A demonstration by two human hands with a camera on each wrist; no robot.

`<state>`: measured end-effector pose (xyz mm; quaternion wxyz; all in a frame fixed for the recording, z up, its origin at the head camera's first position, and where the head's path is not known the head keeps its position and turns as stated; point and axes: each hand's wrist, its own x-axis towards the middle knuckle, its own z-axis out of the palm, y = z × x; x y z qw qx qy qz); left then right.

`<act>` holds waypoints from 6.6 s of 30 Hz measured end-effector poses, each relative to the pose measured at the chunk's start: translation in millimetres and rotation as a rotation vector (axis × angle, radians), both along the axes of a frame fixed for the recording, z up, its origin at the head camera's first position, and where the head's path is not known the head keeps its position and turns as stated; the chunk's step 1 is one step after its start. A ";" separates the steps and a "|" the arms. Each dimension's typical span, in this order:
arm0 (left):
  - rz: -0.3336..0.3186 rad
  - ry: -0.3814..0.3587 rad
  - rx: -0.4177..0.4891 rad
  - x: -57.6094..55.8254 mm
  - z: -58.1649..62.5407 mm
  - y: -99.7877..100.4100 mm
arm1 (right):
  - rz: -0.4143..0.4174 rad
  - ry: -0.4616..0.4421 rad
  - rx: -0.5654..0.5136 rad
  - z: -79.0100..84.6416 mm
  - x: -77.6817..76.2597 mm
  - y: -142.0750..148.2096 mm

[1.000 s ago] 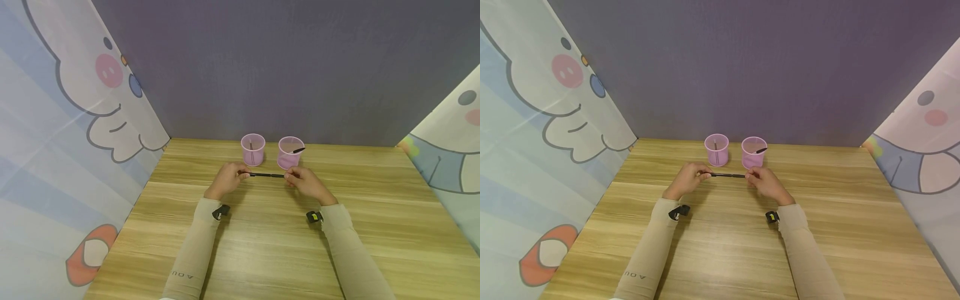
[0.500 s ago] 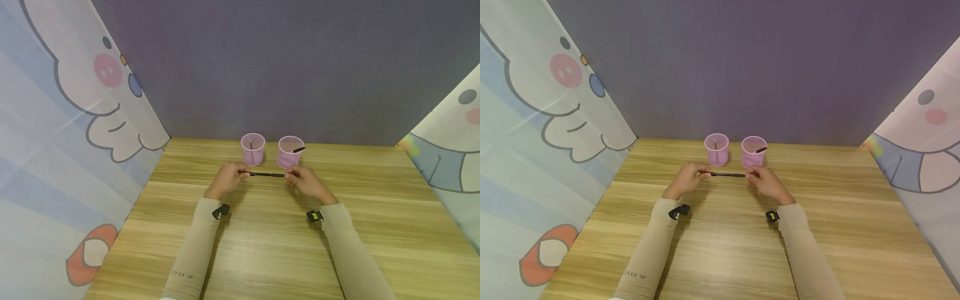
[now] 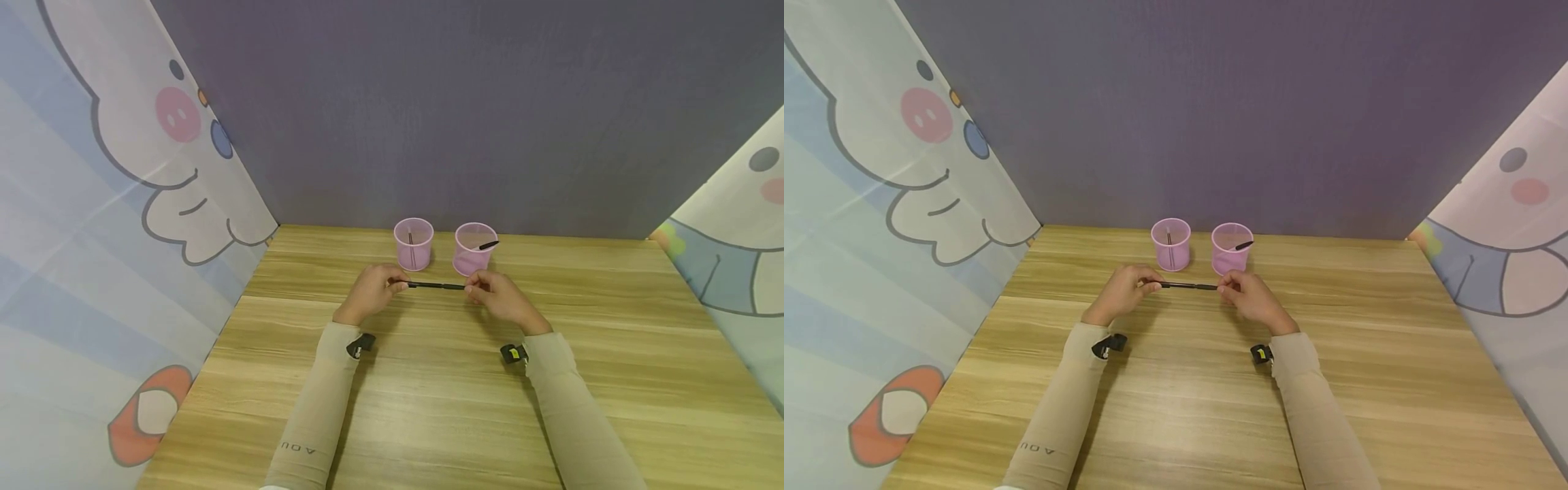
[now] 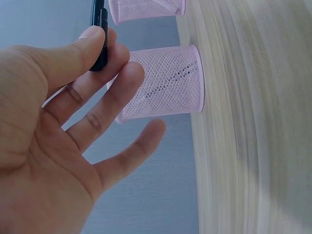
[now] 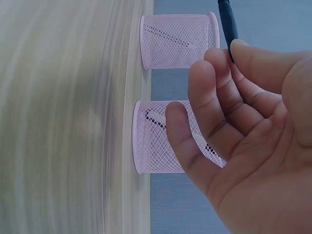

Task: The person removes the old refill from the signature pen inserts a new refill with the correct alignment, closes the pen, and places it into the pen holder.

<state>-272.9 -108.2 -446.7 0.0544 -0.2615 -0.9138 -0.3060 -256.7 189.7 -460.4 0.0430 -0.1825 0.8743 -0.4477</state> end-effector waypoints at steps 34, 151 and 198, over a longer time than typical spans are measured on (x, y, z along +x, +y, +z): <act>-0.008 0.014 -0.005 -1.4 -3.1 0.7 | -0.025 -0.012 0.007 1.9 1.6 -0.1; 0.035 0.002 0.001 -5.3 -1.9 -16.2 | -0.038 -0.019 -0.010 3.1 -2.5 12.3; 0.041 -0.005 0.036 -10.1 -6.6 -26.0 | -0.038 0.013 0.000 1.6 -4.4 17.9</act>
